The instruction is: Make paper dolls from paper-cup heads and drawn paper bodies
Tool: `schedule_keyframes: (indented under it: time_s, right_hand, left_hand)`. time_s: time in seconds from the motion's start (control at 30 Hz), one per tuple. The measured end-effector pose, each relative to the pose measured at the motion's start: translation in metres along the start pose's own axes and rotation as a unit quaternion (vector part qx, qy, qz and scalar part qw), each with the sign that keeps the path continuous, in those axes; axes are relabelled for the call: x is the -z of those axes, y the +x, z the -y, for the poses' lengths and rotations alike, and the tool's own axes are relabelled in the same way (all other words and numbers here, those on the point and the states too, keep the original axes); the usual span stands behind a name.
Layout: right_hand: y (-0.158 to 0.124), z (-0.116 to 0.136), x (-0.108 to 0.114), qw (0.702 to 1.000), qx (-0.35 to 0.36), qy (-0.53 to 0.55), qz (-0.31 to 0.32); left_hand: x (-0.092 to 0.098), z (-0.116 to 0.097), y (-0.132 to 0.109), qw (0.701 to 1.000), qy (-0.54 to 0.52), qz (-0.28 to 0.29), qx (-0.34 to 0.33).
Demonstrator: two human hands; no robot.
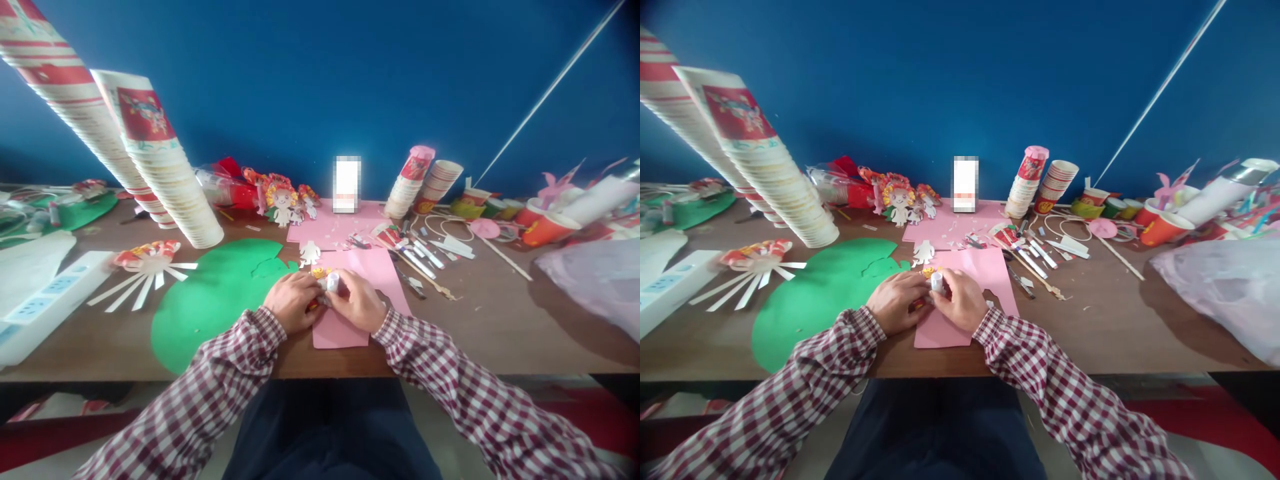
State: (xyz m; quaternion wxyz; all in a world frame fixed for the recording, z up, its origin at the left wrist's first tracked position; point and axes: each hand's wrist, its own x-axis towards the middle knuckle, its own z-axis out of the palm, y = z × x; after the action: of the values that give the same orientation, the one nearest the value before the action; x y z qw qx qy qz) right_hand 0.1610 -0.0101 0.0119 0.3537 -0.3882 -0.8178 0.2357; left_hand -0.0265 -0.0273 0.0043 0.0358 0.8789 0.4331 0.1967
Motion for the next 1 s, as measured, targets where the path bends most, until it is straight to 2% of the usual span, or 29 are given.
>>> schedule_keyframes:
  time_s: [0.07,0.17,0.27,0.33,0.4,0.47,0.53,0.63,0.73,0.83,1.0]
  right_hand:
    - [0.002,-0.002,0.003,0.993,-0.044,0.106,-0.029]
    - [0.006,-0.007,0.014,0.956,-0.101,0.256,-0.107]
    - [0.003,-0.012,0.036,0.937,-0.108,0.302,-0.139]
    - [-0.006,-0.016,0.057,0.95,-0.103,0.251,-0.152]
    - [-0.02,-0.024,0.081,0.972,-0.103,0.121,-0.173]
    - [-0.037,-0.037,0.105,0.978,-0.11,0.02,-0.179]
    - [-0.055,-0.054,0.126,0.964,-0.154,-0.096,-0.196]
    - [-0.078,-0.078,0.148,0.94,-0.201,-0.154,-0.229]
    - [-0.093,-0.095,0.159,0.921,-0.235,-0.199,-0.237]
    - [-0.1,-0.104,0.161,0.911,-0.257,-0.233,-0.223]
    - [-0.102,-0.108,0.157,0.904,-0.272,-0.267,-0.193]
  left_hand:
    - [0.001,0.0,0.0,1.0,-0.007,-0.001,0.0]
    - [0.004,-0.001,0.0,1.0,-0.002,-0.005,-0.004]
    - [0.006,-0.003,0.001,1.0,0.008,-0.016,-0.012]
    - [0.005,-0.003,0.001,0.999,0.013,-0.026,-0.019]
    - [0.004,-0.003,0.001,0.999,0.018,-0.037,-0.022]
    - [0.003,-0.003,0.001,0.998,0.025,-0.047,-0.017]
    - [0.004,-0.006,0.003,0.998,0.036,-0.054,-0.006]
    - [0.007,-0.013,0.008,0.997,0.055,-0.061,0.003]
    - [0.01,-0.021,0.016,0.996,0.064,-0.062,-0.005]
    - [0.013,-0.028,0.025,0.996,0.06,-0.068,0.001]
    - [0.027,-0.029,0.03,0.989,0.015,-0.125,0.071]
